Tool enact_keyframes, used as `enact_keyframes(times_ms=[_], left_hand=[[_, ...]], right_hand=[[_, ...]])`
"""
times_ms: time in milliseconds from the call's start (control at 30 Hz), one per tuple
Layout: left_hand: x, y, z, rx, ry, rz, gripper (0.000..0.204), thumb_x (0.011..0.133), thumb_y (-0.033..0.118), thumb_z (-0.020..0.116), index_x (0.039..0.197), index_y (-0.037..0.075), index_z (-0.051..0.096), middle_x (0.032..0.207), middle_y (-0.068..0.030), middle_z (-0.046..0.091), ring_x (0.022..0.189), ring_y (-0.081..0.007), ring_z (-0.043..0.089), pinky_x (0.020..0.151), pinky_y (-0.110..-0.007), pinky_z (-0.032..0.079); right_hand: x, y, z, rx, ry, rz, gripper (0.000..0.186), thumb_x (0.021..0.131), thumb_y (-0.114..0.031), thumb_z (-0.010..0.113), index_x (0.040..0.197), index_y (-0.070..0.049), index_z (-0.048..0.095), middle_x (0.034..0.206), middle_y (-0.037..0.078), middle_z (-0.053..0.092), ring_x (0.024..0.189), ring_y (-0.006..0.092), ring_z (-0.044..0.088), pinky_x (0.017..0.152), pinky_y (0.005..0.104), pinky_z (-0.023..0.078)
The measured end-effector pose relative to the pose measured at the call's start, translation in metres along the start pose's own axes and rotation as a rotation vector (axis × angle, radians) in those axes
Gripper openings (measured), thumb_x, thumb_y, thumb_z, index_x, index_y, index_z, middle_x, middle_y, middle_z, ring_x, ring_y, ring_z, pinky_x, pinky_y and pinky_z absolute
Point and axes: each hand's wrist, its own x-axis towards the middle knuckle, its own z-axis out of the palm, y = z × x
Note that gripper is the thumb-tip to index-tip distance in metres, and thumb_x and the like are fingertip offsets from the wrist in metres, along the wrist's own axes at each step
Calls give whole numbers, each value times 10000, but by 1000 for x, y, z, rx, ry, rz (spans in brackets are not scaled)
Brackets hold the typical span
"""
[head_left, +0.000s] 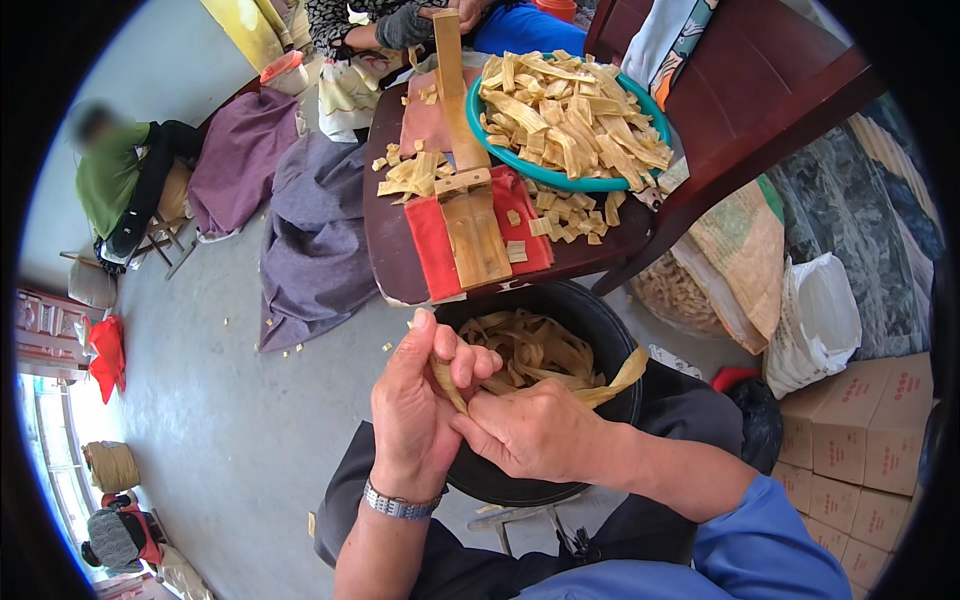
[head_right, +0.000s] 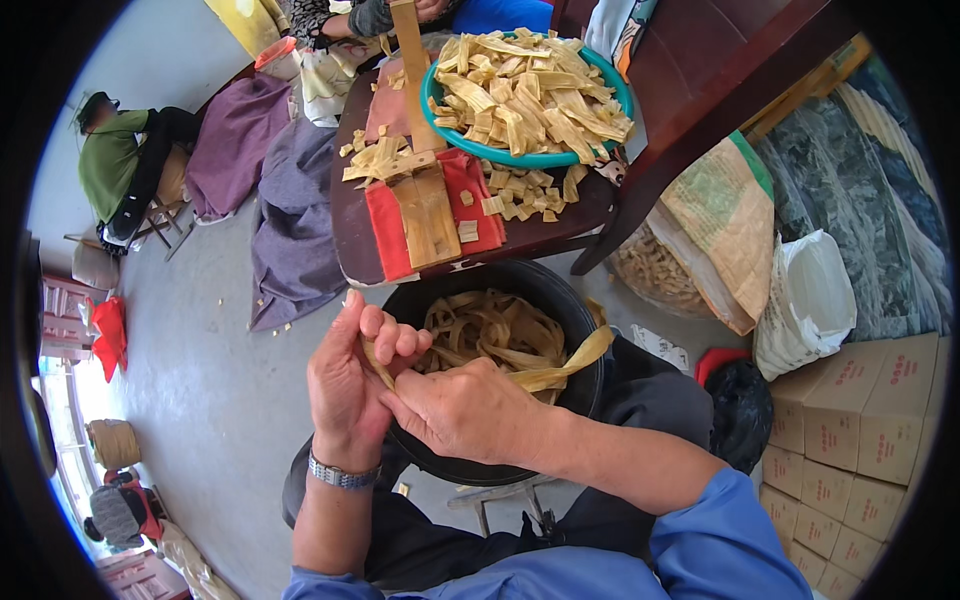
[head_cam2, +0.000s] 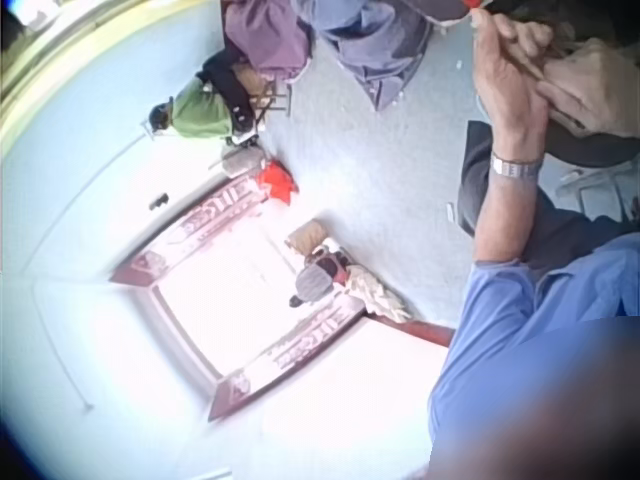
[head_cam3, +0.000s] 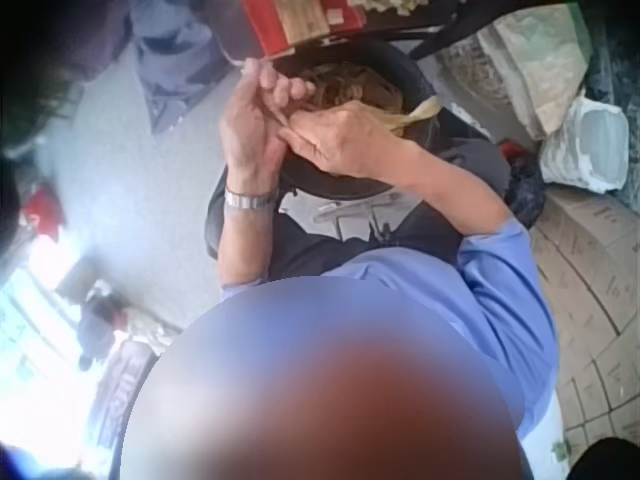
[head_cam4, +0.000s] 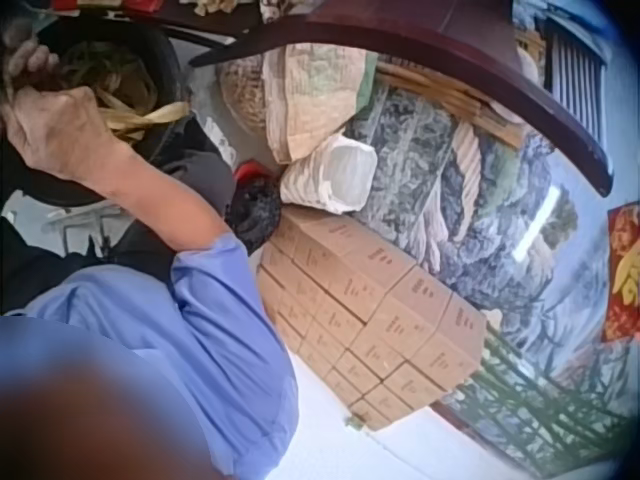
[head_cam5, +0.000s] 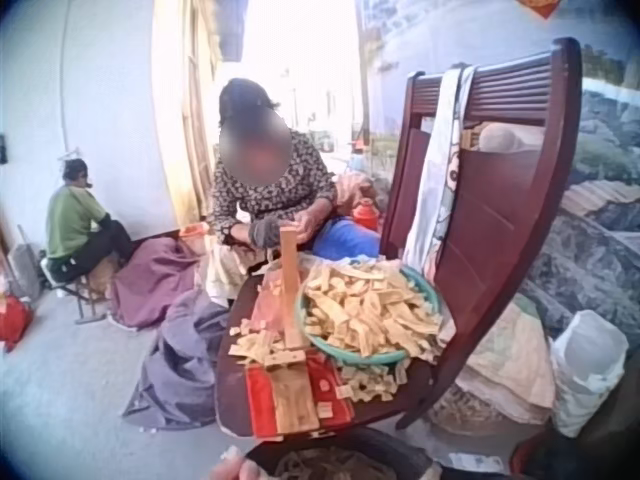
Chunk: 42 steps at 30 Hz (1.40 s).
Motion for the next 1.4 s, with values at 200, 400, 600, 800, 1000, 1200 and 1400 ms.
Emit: enact_keyframes(times_ms=[200,400,600,800,1000,1200,1400], left_hand=[[4,5,8,323,80,127,408,1066,430,465,1053,37,575,843,-57,591,833,-193,582,871,-369,497],[-2,12,-1,776,99,30,328,999,305,651,1168,26,616,852,28,603,705,-42,499,655,-200,419],[7,18,6,670,185,-39,164,962,145,687,1078,45,629,763,59,584,606,-9,450,535,-182,332],[28,27,-9,561,224,66,206,963,207,703,1069,48,628,726,47,528,593,-50,445,544,-206,355],[48,31,-1,580,243,76,227,974,248,687,1075,47,654,745,26,544,610,-86,481,580,-242,394],[74,34,-5,764,231,166,198,977,193,678,1081,25,662,830,-18,645,679,-103,586,627,-239,474],[99,30,-7,970,253,180,183,979,167,674,1087,19,665,851,-25,662,691,-78,581,622,-233,483]], right_hand=[[6,16,-8,-62,-2,32,268,978,-245,636,819,-55,534,650,108,614,579,298,633,503,384,500],[12,28,-13,-130,89,-8,285,973,-261,644,812,-57,526,640,102,602,571,282,629,497,381,495],[18,36,-18,-165,16,-29,265,974,-248,639,823,-60,529,620,94,577,567,278,627,506,391,500],[33,60,-26,-211,103,-77,212,956,-226,656,881,-64,542,697,89,582,642,250,651,561,361,519],[48,86,-47,-299,164,-26,178,888,-123,706,1012,-21,627,814,104,622,746,274,668,633,368,555],[60,106,-52,-315,204,-2,207,868,-92,704,1059,-20,667,824,92,628,775,266,658,659,364,556],[68,128,-50,-442,212,38,139,854,-111,693,980,-54,709,783,73,639,785,251,660,693,375,551]])
